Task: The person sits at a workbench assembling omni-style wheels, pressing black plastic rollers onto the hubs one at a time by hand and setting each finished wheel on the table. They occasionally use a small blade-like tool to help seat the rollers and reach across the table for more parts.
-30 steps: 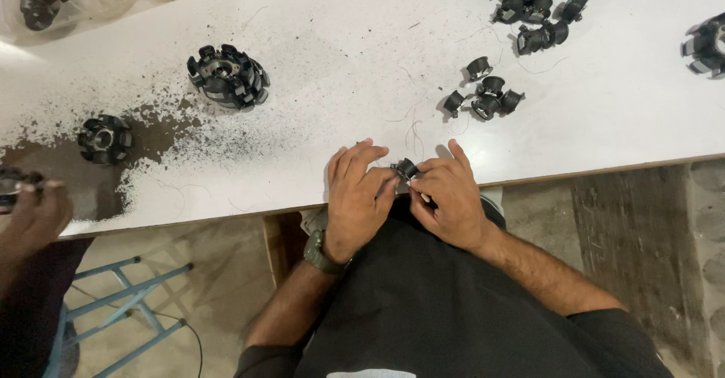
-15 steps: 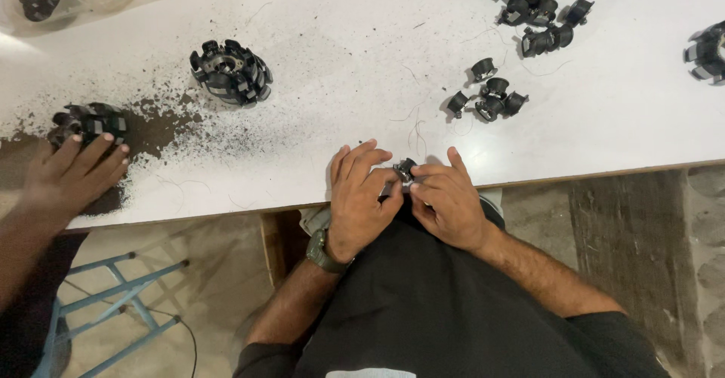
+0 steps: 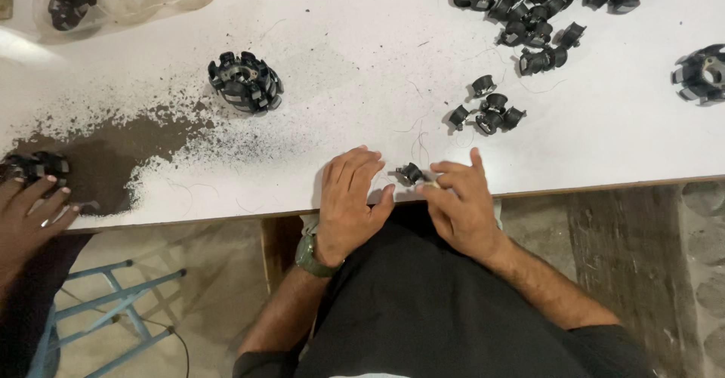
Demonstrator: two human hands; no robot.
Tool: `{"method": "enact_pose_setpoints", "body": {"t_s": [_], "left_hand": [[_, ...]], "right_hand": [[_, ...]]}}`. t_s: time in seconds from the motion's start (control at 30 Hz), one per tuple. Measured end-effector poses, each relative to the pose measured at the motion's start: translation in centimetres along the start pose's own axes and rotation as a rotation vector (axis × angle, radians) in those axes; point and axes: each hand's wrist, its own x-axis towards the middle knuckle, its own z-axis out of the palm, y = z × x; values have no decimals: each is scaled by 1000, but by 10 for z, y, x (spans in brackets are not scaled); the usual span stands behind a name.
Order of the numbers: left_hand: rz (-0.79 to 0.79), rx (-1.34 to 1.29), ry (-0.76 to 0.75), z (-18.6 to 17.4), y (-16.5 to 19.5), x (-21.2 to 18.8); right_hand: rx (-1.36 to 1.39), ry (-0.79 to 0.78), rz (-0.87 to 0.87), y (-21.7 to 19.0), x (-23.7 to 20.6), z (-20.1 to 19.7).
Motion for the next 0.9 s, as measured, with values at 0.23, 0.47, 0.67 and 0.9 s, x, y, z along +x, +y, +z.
{"method": "enact_pose_setpoints", "body": {"t_s": [0.23,0.47,0.67,0.9], "left_hand": [[60,65,-176,-2,-3,28],[-27,-172,-170,-13,-3,37],[77,-238,-201,-17,4,29],[-91,7,-178,-24,-1,15]], "right_hand": [[-130,-68,135,4,18,-2],[-110,-125,101,7,16,-2],[-89,-89,104,8,15,1],[-99,-70,128,11,10,3]]}}
